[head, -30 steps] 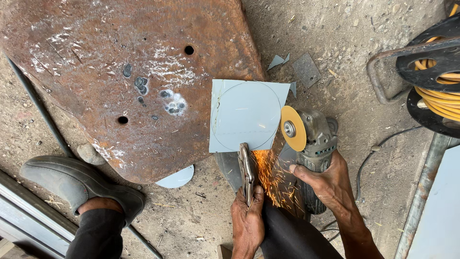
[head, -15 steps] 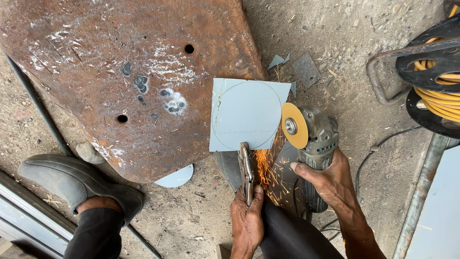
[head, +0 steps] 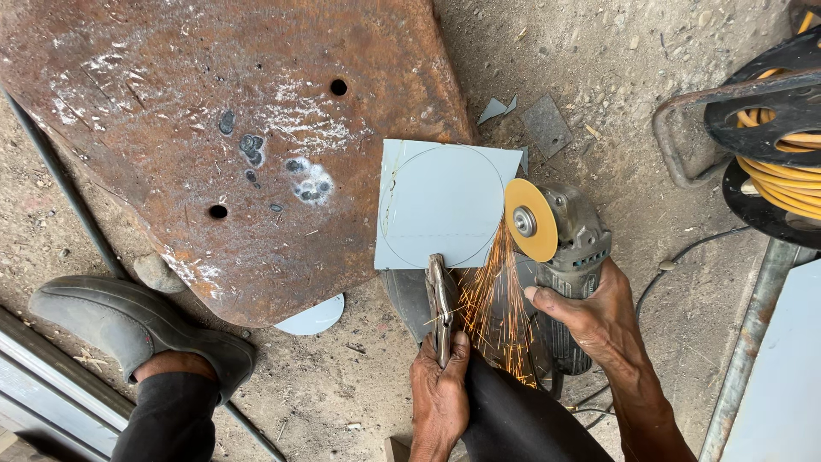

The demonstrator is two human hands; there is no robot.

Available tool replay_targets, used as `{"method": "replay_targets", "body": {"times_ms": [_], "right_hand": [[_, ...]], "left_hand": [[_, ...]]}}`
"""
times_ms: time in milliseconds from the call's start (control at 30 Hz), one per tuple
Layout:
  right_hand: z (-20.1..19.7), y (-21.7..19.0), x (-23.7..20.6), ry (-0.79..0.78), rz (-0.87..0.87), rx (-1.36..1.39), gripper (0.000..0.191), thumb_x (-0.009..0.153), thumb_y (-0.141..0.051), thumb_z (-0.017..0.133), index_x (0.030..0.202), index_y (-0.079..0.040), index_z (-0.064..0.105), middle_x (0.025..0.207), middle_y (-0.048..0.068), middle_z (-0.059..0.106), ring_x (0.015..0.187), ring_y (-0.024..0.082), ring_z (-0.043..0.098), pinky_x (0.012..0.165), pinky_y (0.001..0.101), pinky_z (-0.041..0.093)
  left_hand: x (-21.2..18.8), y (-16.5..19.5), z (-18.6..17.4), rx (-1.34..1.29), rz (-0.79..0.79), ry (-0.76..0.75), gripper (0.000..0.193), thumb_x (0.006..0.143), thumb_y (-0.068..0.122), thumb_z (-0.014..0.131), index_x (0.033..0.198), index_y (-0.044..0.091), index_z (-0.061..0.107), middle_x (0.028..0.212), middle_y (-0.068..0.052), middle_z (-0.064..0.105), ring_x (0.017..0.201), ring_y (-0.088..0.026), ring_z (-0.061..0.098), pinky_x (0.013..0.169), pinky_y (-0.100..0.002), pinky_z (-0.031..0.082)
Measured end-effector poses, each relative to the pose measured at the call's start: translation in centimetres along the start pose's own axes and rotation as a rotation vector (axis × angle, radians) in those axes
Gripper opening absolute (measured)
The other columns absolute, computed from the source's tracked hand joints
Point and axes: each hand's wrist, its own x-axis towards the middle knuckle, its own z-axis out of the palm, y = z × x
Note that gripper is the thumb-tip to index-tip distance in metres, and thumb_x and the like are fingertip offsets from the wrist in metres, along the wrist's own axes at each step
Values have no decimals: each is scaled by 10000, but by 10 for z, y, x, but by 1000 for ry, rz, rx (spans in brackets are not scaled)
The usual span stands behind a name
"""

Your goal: The person uses an angle grinder to cut a circular shape from a light gray metal sheet while holding it with locking pliers. Sparks fly as the grinder follows a pre-drawn circular line. The person repositions the pliers and continues cutting until the circle is nearly separated.

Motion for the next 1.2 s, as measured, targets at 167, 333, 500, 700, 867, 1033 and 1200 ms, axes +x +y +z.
{"method": "replay_targets", "body": {"times_ms": [167, 333, 500, 700, 867, 1033, 1200], "right_hand": [[-3, -4, 0, -4, -14, -23, 699, 635, -367, 796, 1171, 26, 578, 874, 131, 706, 819, 239, 733, 752, 448, 644], [-6, -7, 1, -18, -6, -14, 677, 632, -349, 793, 1160, 21, 586, 827, 124, 694, 777, 230, 722, 728, 440, 650], [-9, -5, 4, -48, -33, -16, 619, 646, -350, 802, 1102, 22, 613, 790, 106, 668, 734, 216, 690, 683, 431, 643], [-10, -6, 3, -32, -2, 6, 594, 632, -305, 818, 1094, 6, 612, 775, 93, 656, 737, 196, 690, 687, 416, 634], [-11, -11, 5, -47, 41, -8, 587, 616, -290, 811, 1082, 8, 614, 798, 113, 684, 743, 218, 712, 677, 422, 652], [-11, -13, 5, -29, 41, 2, 626, 616, -273, 811, 1132, 7, 594, 833, 117, 673, 778, 224, 702, 692, 426, 640], [-9, -13, 4, -19, -9, -30, 621, 624, -266, 815, 1138, 10, 601, 829, 112, 679, 786, 220, 701, 717, 413, 637]], "left_hand": [[1, -2, -1, -15, -41, -13, 397, 949, 417, 574, 940, 23, 622, 704, -72, 509, 727, -181, 472, 708, -387, 426], [1, -4, 1, -73, -2, -15, 353, 932, 393, 586, 932, 44, 640, 685, -55, 513, 712, -164, 476, 695, -375, 426], [2, -6, 0, -48, -20, -11, 371, 942, 387, 594, 913, 20, 638, 661, -70, 468, 690, -187, 426, 670, -400, 391], [3, -5, 0, -99, -30, -23, 394, 935, 429, 600, 954, 41, 663, 693, -52, 536, 756, -176, 498, 770, -391, 435], [3, -5, 0, -93, -24, -28, 398, 927, 443, 594, 967, 53, 665, 700, -46, 558, 762, -169, 505, 775, -391, 433], [2, -5, 0, -92, -40, -29, 414, 936, 443, 590, 950, 36, 662, 662, -56, 487, 711, -178, 446, 719, -403, 412], [3, -4, -1, -56, -41, -26, 398, 928, 445, 589, 941, 52, 645, 656, -36, 476, 685, -165, 438, 676, -394, 397]]}}
